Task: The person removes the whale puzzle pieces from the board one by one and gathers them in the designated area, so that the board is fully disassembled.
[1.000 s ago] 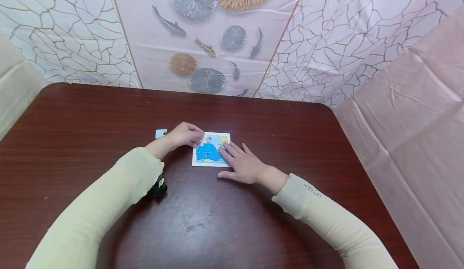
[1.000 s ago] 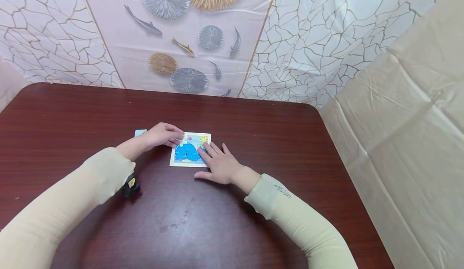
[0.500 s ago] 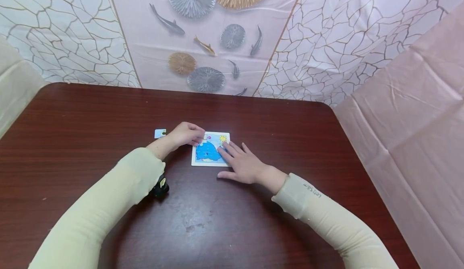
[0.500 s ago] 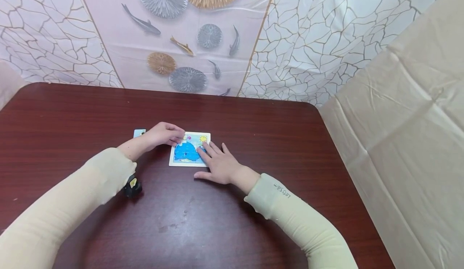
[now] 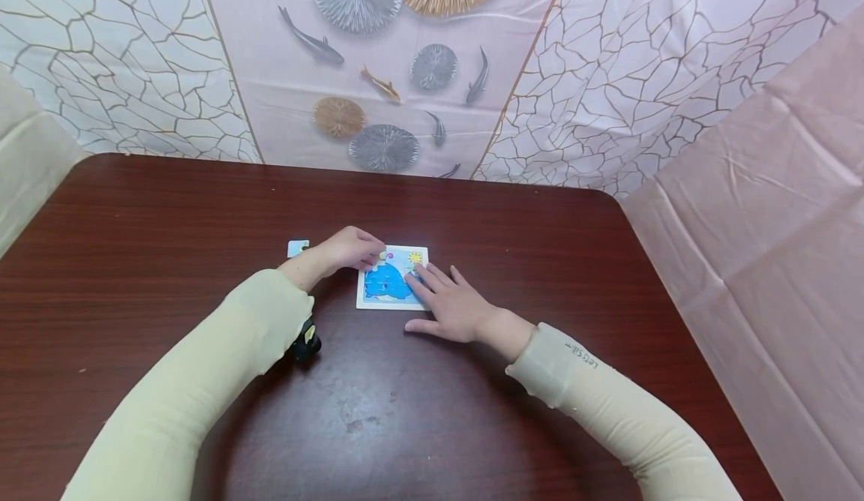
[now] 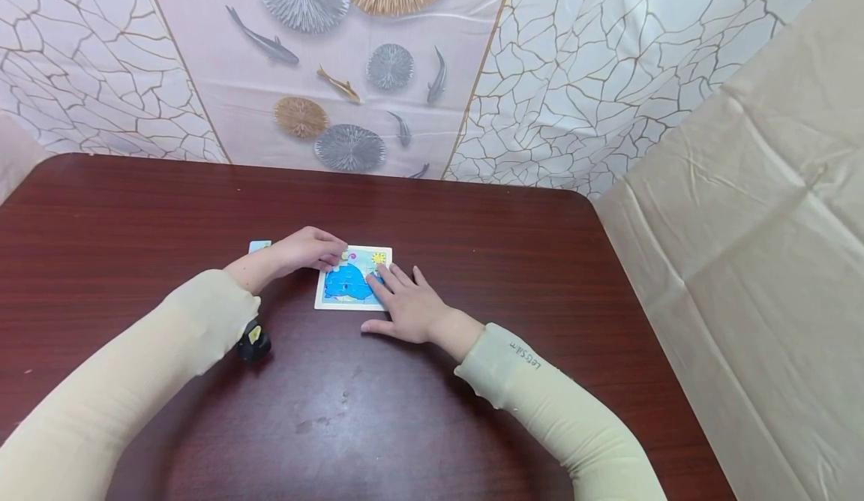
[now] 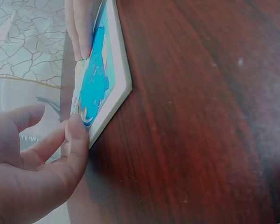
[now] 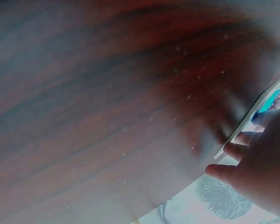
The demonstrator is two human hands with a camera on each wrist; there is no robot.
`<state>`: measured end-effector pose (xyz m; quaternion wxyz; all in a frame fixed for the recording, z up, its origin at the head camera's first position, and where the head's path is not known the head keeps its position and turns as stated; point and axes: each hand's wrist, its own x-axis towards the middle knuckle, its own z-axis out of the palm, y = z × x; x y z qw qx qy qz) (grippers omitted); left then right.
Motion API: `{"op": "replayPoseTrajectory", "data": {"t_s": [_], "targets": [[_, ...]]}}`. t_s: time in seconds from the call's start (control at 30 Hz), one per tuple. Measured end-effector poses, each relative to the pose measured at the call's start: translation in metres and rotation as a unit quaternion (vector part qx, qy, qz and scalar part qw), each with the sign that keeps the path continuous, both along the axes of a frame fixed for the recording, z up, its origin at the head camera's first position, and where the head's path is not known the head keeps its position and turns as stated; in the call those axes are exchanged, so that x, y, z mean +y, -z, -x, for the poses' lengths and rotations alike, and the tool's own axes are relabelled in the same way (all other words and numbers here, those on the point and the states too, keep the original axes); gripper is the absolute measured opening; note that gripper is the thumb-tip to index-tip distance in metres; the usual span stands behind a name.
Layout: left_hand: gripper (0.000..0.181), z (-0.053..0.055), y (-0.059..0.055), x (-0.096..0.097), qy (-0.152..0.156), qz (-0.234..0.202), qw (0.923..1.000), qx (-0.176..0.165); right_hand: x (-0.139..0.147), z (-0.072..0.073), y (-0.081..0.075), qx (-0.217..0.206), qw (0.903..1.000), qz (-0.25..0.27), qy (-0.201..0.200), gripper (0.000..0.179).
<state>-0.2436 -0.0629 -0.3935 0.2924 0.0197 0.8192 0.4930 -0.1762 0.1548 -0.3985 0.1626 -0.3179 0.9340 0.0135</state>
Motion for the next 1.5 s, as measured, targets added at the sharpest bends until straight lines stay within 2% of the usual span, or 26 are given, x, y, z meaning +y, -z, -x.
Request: {"op": "replayPoseTrajectory", "data": {"t_s": [0.17,0.27,0.5,0.6,0.7,0.87,1.2,1.5], "targets": [[0.046,0.001,-0.001,0.001,0.022,0.013,0.9997,-0.005,0.0,0.0,0.0,-0.002,1.0,0.001,-0.002,0.082],[0.044,0.0,-0.002,0.003,0.02,0.021,0.9996,0.004,0.0,0.0,0.0,-0.003,1.0,0.001,-0.002,0.082],[0.029,-0.005,0.0,0.013,-0.031,0.056,0.9955,0.07,0.0,0.001,-0.001,0.0,1.0,-0.001,0.0,0.08],[0.026,-0.006,0.001,0.016,-0.047,0.063,0.993,0.088,-0.002,0.001,-0.001,0.008,1.0,-0.003,-0.002,0.08],[0.026,-0.006,0.003,0.017,-0.051,0.066,0.9919,0.096,-0.004,0.001,-0.002,0.013,0.9998,0.006,-0.014,0.08],[0.027,-0.006,0.003,0.018,-0.051,0.07,0.9912,0.1,-0.009,0.001,0.0,0.015,0.9993,0.01,-0.032,0.081],[0.026,-0.008,0.0,0.017,-0.049,0.069,0.9916,0.098,-0.012,-0.001,-0.001,0.015,0.9993,0.004,-0.034,0.081],[0.023,-0.005,0.006,0.012,-0.039,0.057,0.9914,0.111,-0.012,0.0,0.0,0.014,0.9993,-0.005,-0.034,0.082]]}}
